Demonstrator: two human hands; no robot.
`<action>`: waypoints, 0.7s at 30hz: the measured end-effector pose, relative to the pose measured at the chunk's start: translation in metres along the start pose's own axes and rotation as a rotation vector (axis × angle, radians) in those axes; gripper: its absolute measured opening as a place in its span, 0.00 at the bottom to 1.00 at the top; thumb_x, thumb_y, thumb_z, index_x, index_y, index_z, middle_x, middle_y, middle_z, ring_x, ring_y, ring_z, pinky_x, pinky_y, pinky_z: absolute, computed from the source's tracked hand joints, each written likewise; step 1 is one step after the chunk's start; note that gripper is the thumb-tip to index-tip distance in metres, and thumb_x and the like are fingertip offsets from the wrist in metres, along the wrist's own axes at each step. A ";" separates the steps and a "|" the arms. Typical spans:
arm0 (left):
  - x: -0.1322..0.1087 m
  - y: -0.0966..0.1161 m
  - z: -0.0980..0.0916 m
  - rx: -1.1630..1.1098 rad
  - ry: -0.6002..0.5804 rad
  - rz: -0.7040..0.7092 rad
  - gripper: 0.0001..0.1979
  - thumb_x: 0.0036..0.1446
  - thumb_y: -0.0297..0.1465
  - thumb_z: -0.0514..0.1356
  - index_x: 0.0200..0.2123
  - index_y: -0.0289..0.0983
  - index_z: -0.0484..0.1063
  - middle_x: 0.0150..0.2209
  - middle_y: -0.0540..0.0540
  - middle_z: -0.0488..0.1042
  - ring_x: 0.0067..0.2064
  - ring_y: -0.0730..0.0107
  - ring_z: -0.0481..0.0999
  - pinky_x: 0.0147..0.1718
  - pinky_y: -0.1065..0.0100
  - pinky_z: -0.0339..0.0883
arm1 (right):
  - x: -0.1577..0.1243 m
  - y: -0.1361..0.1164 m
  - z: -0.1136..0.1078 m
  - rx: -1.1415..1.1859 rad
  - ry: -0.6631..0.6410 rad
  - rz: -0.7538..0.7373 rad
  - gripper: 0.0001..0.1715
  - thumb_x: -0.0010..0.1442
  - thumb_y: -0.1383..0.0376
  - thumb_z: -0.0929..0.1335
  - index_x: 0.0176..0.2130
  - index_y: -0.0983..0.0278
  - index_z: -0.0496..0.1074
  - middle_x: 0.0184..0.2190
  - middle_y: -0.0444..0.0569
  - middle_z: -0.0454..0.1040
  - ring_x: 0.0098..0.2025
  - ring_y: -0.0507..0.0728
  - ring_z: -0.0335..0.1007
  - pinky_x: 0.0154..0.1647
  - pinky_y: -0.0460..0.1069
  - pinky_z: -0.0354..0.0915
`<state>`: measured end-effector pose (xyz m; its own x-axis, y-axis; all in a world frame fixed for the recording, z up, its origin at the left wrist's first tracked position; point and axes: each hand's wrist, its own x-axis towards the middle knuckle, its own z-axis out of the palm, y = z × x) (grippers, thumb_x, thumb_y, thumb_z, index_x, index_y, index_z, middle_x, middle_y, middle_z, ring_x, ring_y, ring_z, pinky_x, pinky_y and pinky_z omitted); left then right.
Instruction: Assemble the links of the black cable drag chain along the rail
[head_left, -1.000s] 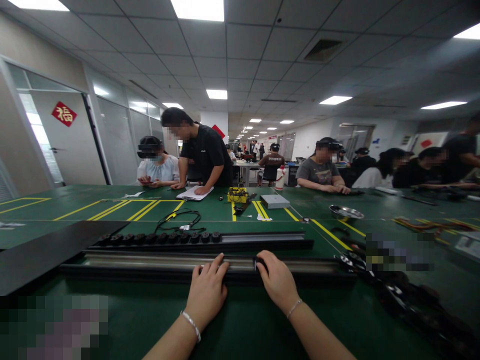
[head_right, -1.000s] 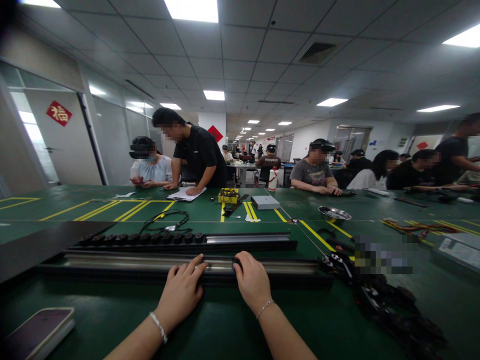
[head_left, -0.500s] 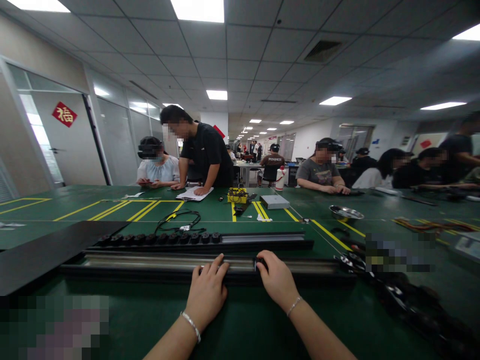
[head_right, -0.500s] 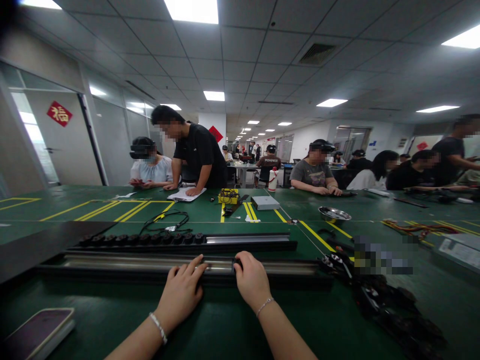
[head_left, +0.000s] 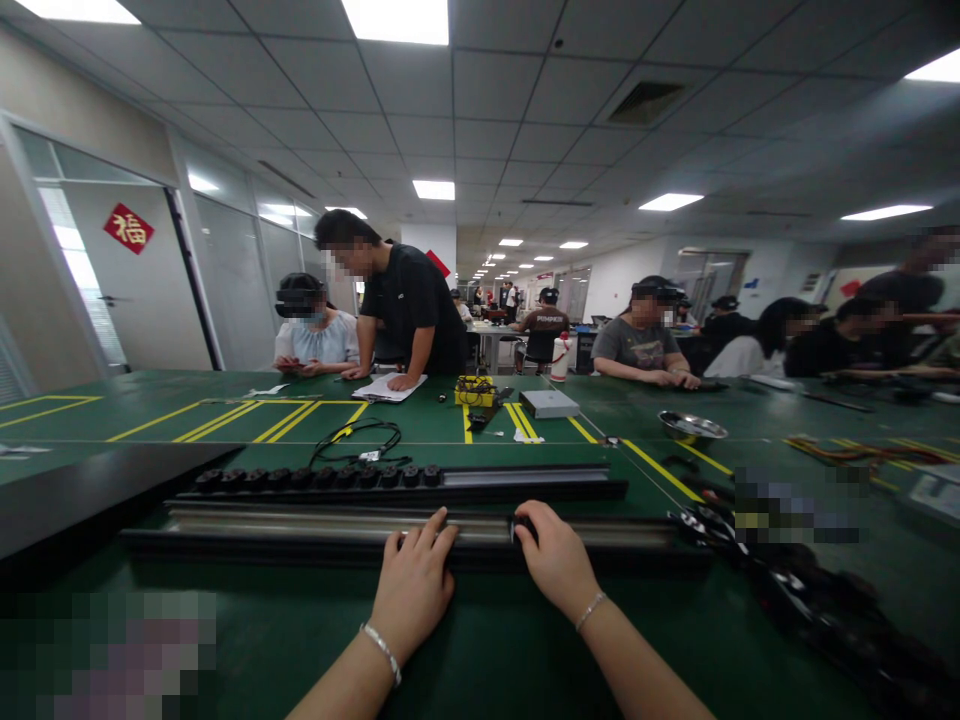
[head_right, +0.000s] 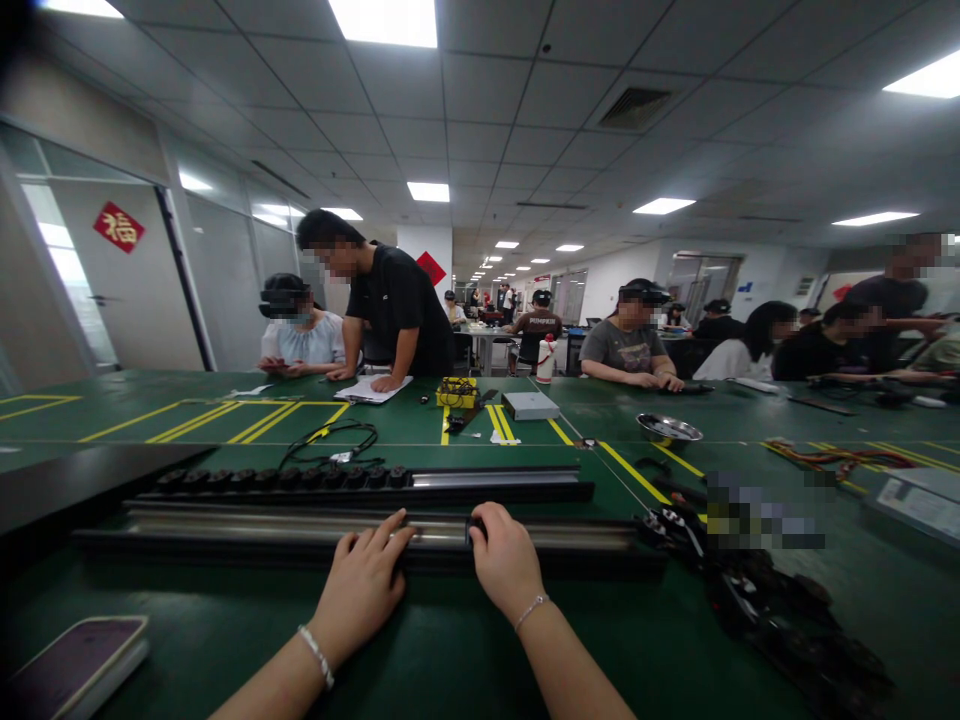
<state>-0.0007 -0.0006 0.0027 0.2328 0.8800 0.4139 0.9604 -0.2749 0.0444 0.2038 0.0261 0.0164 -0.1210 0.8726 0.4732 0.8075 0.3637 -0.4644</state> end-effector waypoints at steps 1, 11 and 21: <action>0.000 0.000 0.000 0.000 0.005 0.001 0.25 0.48 0.24 0.50 0.51 0.46 0.62 0.59 0.49 0.58 0.50 0.63 0.64 0.48 0.57 0.51 | 0.000 0.000 0.000 -0.004 0.001 0.001 0.11 0.55 0.68 0.59 0.38 0.62 0.66 0.39 0.48 0.70 0.41 0.55 0.66 0.43 0.49 0.58; 0.000 -0.002 0.003 0.017 0.018 0.006 0.25 0.48 0.25 0.51 0.51 0.48 0.62 0.59 0.50 0.58 0.50 0.63 0.64 0.49 0.57 0.51 | 0.000 -0.004 -0.004 -0.010 -0.005 0.012 0.11 0.54 0.68 0.59 0.37 0.61 0.66 0.38 0.47 0.70 0.39 0.55 0.66 0.40 0.48 0.59; 0.000 -0.002 0.003 0.011 0.023 0.012 0.25 0.48 0.26 0.51 0.51 0.47 0.61 0.58 0.51 0.59 0.50 0.63 0.64 0.48 0.57 0.51 | 0.000 -0.003 -0.003 -0.011 -0.002 0.022 0.11 0.54 0.67 0.59 0.37 0.61 0.66 0.38 0.47 0.69 0.38 0.54 0.66 0.40 0.49 0.60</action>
<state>-0.0017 0.0008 -0.0004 0.2410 0.8676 0.4350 0.9592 -0.2813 0.0297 0.2032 0.0238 0.0202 -0.1045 0.8810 0.4615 0.8160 0.3413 -0.4666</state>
